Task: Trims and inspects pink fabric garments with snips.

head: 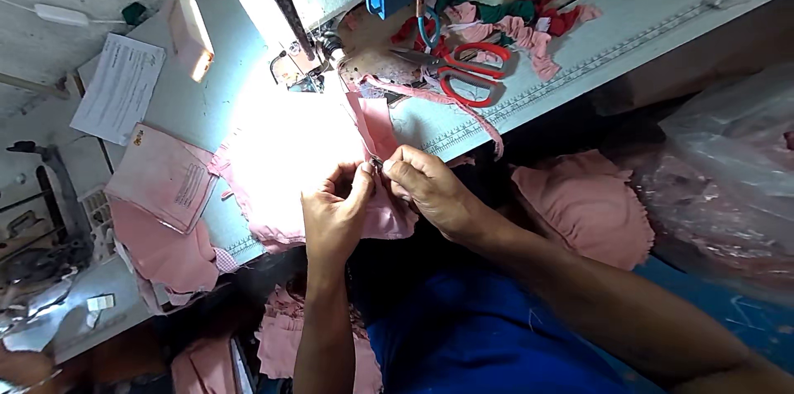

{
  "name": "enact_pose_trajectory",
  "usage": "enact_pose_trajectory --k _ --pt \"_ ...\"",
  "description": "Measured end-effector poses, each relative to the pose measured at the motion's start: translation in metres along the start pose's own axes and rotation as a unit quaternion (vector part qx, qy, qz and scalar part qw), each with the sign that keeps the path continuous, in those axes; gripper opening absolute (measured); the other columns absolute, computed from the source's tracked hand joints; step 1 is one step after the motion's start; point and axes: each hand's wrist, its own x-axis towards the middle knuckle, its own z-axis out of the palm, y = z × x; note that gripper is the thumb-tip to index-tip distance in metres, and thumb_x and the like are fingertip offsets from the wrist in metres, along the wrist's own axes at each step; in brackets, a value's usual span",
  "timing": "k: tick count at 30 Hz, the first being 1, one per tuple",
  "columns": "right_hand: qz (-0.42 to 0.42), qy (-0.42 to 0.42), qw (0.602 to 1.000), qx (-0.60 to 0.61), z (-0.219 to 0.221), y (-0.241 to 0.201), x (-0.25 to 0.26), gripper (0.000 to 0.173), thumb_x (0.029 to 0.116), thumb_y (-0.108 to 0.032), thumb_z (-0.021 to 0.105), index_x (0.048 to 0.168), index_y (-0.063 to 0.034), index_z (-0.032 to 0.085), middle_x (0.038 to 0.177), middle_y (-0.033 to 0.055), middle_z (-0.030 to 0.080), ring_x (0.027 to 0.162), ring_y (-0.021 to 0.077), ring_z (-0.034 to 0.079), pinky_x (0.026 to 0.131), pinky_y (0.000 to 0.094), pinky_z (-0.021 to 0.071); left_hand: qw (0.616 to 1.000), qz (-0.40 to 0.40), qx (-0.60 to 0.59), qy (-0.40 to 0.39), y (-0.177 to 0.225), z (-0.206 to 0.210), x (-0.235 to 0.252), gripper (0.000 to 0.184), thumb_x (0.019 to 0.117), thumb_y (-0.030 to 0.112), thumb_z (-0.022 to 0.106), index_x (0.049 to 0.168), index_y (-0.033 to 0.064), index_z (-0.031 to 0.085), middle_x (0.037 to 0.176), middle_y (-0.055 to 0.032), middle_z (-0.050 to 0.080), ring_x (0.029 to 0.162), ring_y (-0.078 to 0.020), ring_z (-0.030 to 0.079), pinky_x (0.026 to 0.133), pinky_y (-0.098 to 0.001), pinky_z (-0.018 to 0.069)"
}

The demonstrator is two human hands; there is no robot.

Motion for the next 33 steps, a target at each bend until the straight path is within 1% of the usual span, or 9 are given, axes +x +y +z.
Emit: enact_pose_trajectory --k 2,5,6,8,12,17,27,31,33 --pt "-0.001 0.009 1.0 -0.005 0.0 0.0 0.0 0.02 0.106 -0.021 0.05 0.09 -0.01 0.056 0.062 -0.0001 0.047 0.052 0.0076 0.045 0.049 0.0216 0.0386 1.0 0.003 0.008 -0.006 0.0 -0.001 0.0 0.006 0.0978 0.008 0.067 0.096 0.0053 0.072 0.074 -0.0003 0.069 0.062 -0.007 0.064 0.057 -0.0218 0.0553" --pt "0.07 -0.015 0.992 0.103 0.0 -0.006 0.001 0.028 0.1091 -0.024 0.045 0.085 -0.0127 0.054 0.057 -0.0045 0.037 0.045 0.0028 0.033 0.043 0.0168 0.0292 1.0 0.001 0.009 -0.011 -0.001 -0.002 0.001 0.006 0.098 0.009 0.067 0.096 0.0061 0.072 0.074 0.0 0.068 0.061 -0.0068 0.063 0.056 -0.0218 0.0541" --pt "0.087 -0.024 0.988 0.127 0.0 -0.007 0.001 0.031 0.1098 -0.025 0.043 0.084 -0.0131 0.055 0.055 -0.0053 0.036 0.043 0.0019 0.031 0.042 0.0161 0.028 1.0 -0.001 0.008 -0.01 -0.001 -0.003 0.001 0.006 0.0979 0.01 0.068 0.095 0.0059 0.072 0.073 -0.0002 0.068 0.06 -0.0068 0.063 0.055 -0.0218 0.0539" --pt "0.085 -0.028 0.989 0.119 -0.001 -0.007 0.001 0.03 0.1098 -0.025 0.043 0.085 -0.013 0.055 0.056 -0.0048 0.037 0.044 0.0022 0.032 0.043 0.0162 0.0283 1.0 0.001 0.007 -0.011 -0.002 -0.004 0.001 0.006 0.0974 0.009 0.068 0.096 0.0055 0.072 0.074 -0.0007 0.068 0.061 -0.0073 0.063 0.055 -0.0222 0.0548" --pt "0.046 -0.019 0.998 0.037 -0.001 -0.007 0.001 0.025 0.108 -0.022 0.048 0.087 -0.0106 0.055 0.058 -0.0023 0.043 0.047 0.0047 0.039 0.045 0.0181 0.0324 1.0 -0.005 0.001 -0.006 -0.001 -0.004 0.001 0.006 0.0972 0.008 0.068 0.094 0.0054 0.072 0.073 -0.0008 0.068 0.06 -0.0074 0.064 0.056 -0.0222 0.0551" --pt "0.047 -0.012 0.999 -0.022 -0.003 -0.008 0.003 0.026 0.1069 -0.023 0.05 0.087 -0.0095 0.057 0.059 -0.0001 0.045 0.049 0.0071 0.043 0.046 0.0207 0.035 1.0 -0.008 0.0 0.002 -0.002 -0.002 0.0 0.007 0.0974 0.009 0.068 0.094 0.0051 0.072 0.072 -0.0009 0.068 0.06 -0.0072 0.063 0.056 -0.0218 0.0549" --pt "0.058 -0.007 0.998 -0.023 -0.002 -0.012 0.005 0.03 0.108 -0.023 0.049 0.082 -0.009 0.056 0.058 -0.0001 0.044 0.047 0.0071 0.041 0.046 0.0203 0.0341 1.0 -0.004 0.016 -0.007 -0.001 -0.003 0.0 0.008 0.0975 0.011 0.068 0.093 0.0062 0.072 0.072 -0.0005 0.068 0.059 -0.0076 0.063 0.055 -0.0228 0.0545" --pt "0.05 0.003 0.998 -0.048 -0.002 -0.011 0.006 0.03 0.1065 -0.024 0.051 0.08 -0.0098 0.055 0.056 0.0005 0.043 0.046 0.0081 0.04 0.045 0.0218 0.033 1.0 0.003 0.027 -0.014 -0.003 -0.005 0.0 0.007 0.0977 0.011 0.067 0.095 0.0064 0.073 0.073 -0.0004 0.069 0.061 -0.0081 0.064 0.056 -0.0231 0.0554" --pt "0.056 -0.002 0.998 -0.014 -0.001 -0.01 0.006 0.029 0.1075 -0.022 0.049 0.082 -0.0097 0.055 0.055 -0.0008 0.041 0.045 0.0061 0.038 0.044 0.0197 0.0321 1.0 0.007 0.022 -0.02 -0.004 -0.005 0.0 0.007 0.0976 0.011 0.067 0.096 0.0059 0.072 0.074 -0.001 0.069 0.061 -0.0091 0.065 0.056 -0.0239 0.0562"
